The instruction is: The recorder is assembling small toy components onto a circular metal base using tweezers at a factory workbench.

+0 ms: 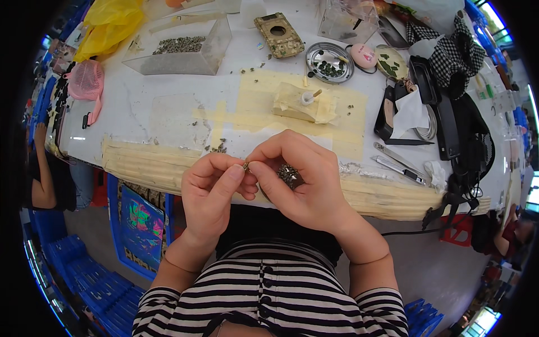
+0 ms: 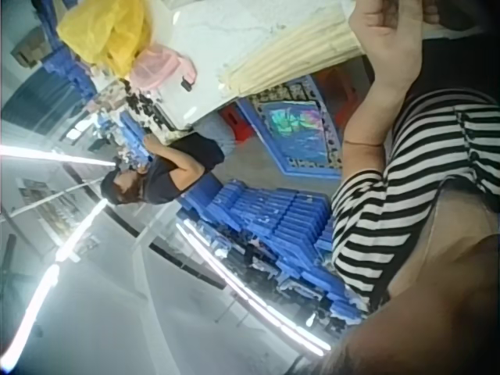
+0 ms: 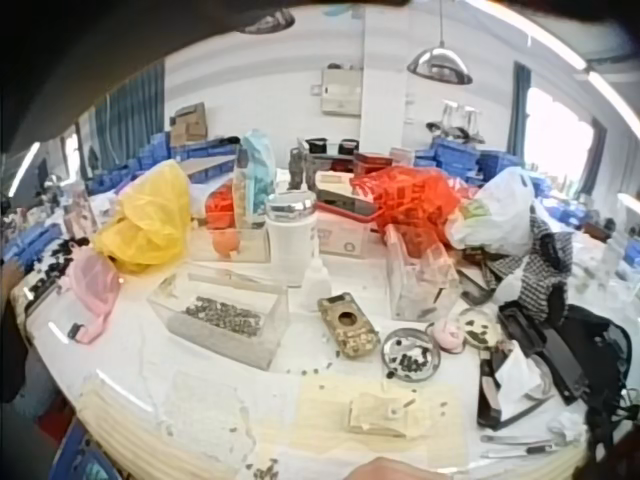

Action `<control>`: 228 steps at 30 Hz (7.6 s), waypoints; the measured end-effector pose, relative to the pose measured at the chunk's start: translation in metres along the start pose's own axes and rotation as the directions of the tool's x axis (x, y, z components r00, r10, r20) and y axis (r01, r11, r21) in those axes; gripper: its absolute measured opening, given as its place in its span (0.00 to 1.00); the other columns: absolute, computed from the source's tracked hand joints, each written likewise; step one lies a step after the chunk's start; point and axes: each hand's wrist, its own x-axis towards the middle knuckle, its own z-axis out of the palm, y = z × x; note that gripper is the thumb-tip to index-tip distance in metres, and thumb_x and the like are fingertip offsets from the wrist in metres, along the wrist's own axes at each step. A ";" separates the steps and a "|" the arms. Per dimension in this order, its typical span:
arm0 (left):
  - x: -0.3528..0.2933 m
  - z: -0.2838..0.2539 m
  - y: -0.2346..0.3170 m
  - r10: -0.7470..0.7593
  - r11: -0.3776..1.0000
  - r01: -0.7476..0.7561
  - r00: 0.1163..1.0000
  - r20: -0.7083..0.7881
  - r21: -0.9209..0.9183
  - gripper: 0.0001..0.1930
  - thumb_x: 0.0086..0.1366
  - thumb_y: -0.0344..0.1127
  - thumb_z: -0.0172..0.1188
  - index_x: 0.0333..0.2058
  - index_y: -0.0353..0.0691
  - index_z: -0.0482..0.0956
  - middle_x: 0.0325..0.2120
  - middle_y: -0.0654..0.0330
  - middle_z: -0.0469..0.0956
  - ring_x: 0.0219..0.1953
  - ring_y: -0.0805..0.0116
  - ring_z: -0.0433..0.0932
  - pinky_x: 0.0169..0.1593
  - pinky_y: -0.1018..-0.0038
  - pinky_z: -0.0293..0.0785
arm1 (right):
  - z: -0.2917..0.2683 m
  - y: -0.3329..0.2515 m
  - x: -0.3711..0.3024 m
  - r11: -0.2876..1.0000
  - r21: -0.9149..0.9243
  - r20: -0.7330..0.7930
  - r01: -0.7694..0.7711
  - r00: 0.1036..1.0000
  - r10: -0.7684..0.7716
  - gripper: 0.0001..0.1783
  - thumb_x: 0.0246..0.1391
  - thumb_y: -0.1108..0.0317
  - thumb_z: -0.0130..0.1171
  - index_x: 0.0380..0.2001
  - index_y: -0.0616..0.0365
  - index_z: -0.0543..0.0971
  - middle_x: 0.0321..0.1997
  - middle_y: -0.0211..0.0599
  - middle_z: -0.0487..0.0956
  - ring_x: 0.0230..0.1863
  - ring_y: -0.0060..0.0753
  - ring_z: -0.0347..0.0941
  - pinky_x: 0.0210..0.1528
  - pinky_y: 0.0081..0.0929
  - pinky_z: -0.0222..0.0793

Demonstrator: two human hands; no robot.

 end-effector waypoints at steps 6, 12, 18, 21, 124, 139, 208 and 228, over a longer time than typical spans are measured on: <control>0.002 -0.001 0.000 -0.008 1.000 0.009 1.000 0.020 -0.025 0.06 0.69 0.27 0.56 0.39 0.29 0.78 0.31 0.55 0.82 0.32 0.75 0.81 0.37 0.78 0.81 | 0.000 0.000 0.001 1.000 -0.014 0.003 0.003 1.000 -0.003 0.03 0.52 0.79 0.62 0.32 0.64 0.80 0.31 0.36 0.79 0.29 0.25 0.77 0.31 0.19 0.72; 0.001 -0.001 0.000 0.013 1.000 -0.013 1.000 0.004 -0.003 0.05 0.68 0.26 0.57 0.39 0.29 0.78 0.31 0.56 0.82 0.33 0.75 0.81 0.37 0.78 0.81 | 0.000 -0.001 0.001 0.999 -0.034 0.013 0.008 1.000 -0.007 0.04 0.51 0.79 0.63 0.32 0.64 0.80 0.31 0.36 0.79 0.29 0.25 0.77 0.31 0.20 0.73; 0.000 0.001 0.001 0.029 0.999 -0.029 1.000 -0.006 0.018 0.05 0.67 0.24 0.58 0.39 0.29 0.78 0.32 0.56 0.82 0.34 0.75 0.81 0.38 0.79 0.81 | -0.001 -0.001 0.002 0.995 -0.077 0.003 0.061 0.998 -0.061 0.06 0.50 0.81 0.63 0.32 0.63 0.80 0.31 0.36 0.79 0.29 0.26 0.77 0.32 0.20 0.73; 0.000 0.000 0.002 0.012 1.000 -0.012 1.000 -0.003 0.019 0.05 0.67 0.24 0.58 0.40 0.29 0.78 0.32 0.56 0.82 0.34 0.75 0.81 0.39 0.79 0.81 | -0.001 -0.003 0.002 0.984 -0.146 -0.001 0.102 0.995 -0.104 0.07 0.48 0.82 0.64 0.32 0.63 0.80 0.30 0.36 0.79 0.28 0.27 0.77 0.31 0.21 0.73; 0.030 -0.022 0.026 0.370 0.117 -0.197 0.918 0.141 0.973 0.04 0.54 0.25 0.66 0.28 0.35 0.79 0.24 0.57 0.74 0.28 0.59 0.73 0.32 0.67 0.70 | -0.030 0.011 -0.033 0.990 0.011 -0.320 -0.141 0.937 0.137 0.03 0.53 0.79 0.61 0.32 0.68 0.80 0.30 0.37 0.79 0.31 0.25 0.73 0.36 0.19 0.68; 0.039 -0.022 0.025 0.374 0.135 -0.315 0.894 0.247 0.939 0.06 0.51 0.21 0.63 0.28 0.35 0.76 0.24 0.58 0.75 0.27 0.59 0.75 0.31 0.68 0.71 | -0.028 0.010 -0.030 0.992 -0.089 -0.269 -0.085 0.961 0.058 0.04 0.50 0.81 0.62 0.32 0.67 0.81 0.28 0.37 0.80 0.28 0.25 0.74 0.33 0.19 0.69; 0.032 -0.019 0.020 -0.152 0.968 0.144 0.988 0.022 0.206 0.07 0.68 0.30 0.59 0.38 0.32 0.78 0.34 0.53 0.83 0.31 0.74 0.81 0.36 0.81 0.77 | -0.020 0.003 -0.026 0.885 -0.460 -0.097 0.069 0.987 -0.127 0.09 0.42 0.78 0.69 0.29 0.59 0.81 0.25 0.34 0.76 0.27 0.35 0.70 0.28 0.29 0.66; 0.009 -0.004 0.013 0.051 0.984 -0.056 0.998 0.031 0.169 0.05 0.66 0.25 0.60 0.39 0.30 0.78 0.32 0.60 0.81 0.33 0.78 0.79 0.39 0.82 0.77 | 0.013 -0.003 -0.005 0.849 -0.468 -0.149 0.244 0.926 -0.348 0.12 0.37 0.77 0.72 0.29 0.57 0.81 0.24 0.31 0.76 0.23 0.32 0.70 0.24 0.26 0.65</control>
